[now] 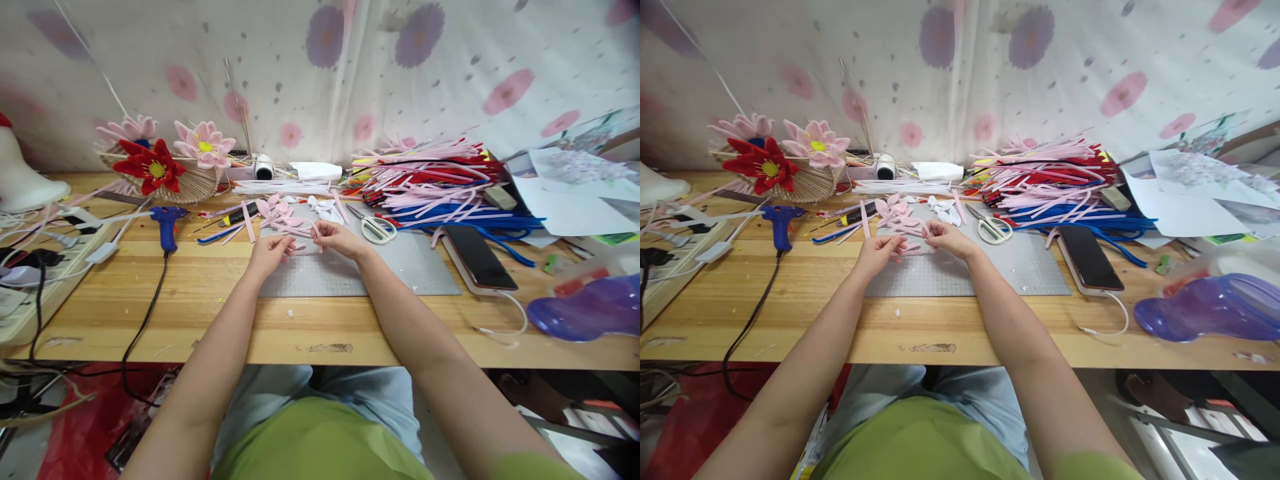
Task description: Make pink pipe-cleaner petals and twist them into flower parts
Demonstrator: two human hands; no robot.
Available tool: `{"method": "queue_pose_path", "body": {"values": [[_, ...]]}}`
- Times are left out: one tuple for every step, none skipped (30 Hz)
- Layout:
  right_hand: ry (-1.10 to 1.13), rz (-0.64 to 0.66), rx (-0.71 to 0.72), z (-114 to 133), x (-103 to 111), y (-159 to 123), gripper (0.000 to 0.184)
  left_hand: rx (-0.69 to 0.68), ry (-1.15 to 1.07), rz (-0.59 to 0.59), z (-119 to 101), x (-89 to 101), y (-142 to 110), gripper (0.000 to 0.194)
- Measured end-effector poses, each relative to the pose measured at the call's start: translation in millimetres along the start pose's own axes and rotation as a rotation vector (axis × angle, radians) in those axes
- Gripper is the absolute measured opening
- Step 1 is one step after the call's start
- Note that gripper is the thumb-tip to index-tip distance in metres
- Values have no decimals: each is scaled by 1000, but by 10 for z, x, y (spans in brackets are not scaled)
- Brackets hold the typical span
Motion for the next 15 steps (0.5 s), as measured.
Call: {"method": "queue_pose_path", "body": {"values": [[-25,17,2,-5,-22,1,14,-23,-17,-59,-27,61,8,36],[-44,37,-1,-12,-46,1,13,-79,-16,-135,-80,146,12,37],[-55,58,-6,-17,-70,1,13,-160,8,-215,-154,240,4,37],[-60,79,-10,-20,-92,0,13,-255,60,-283,-240,321,-14,37],[-61,97,-10,-18,-111,-1,13,-338,139,-315,-318,366,-34,38],[-60,109,-9,-12,-125,-2,13,-397,221,-309,-374,373,-45,37],[-58,113,-6,-3,-133,-3,13,-433,298,-268,-403,346,-46,35],[-56,110,-4,6,-134,-3,13,-444,361,-203,-403,295,-39,30],[-54,101,-3,14,-131,-2,13,-438,405,-131,-380,235,-29,26],[-52,89,-3,21,-126,0,14,-420,433,-71,-342,177,-19,23],[-47,74,0,30,-120,2,15,-393,443,-33,-295,132,-10,22],[-39,61,7,39,-118,6,17,-354,431,-18,-240,103,2,21],[-28,49,16,47,-119,10,18,-299,390,-17,-175,83,16,20],[-13,36,24,52,-121,17,20,-233,323,-18,-103,66,30,20],[2,23,30,53,-124,26,22,-155,232,-9,-24,38,40,20]]}}
Point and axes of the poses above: each hand's wrist, its own y-axis towards the middle knuckle, its own x-axis out of the back of the hand, z = x × y, the point moved 8 cm from there along y, towards the middle knuckle, and after that the axes turned 14 degrees about -y, right-handed, at the moved point
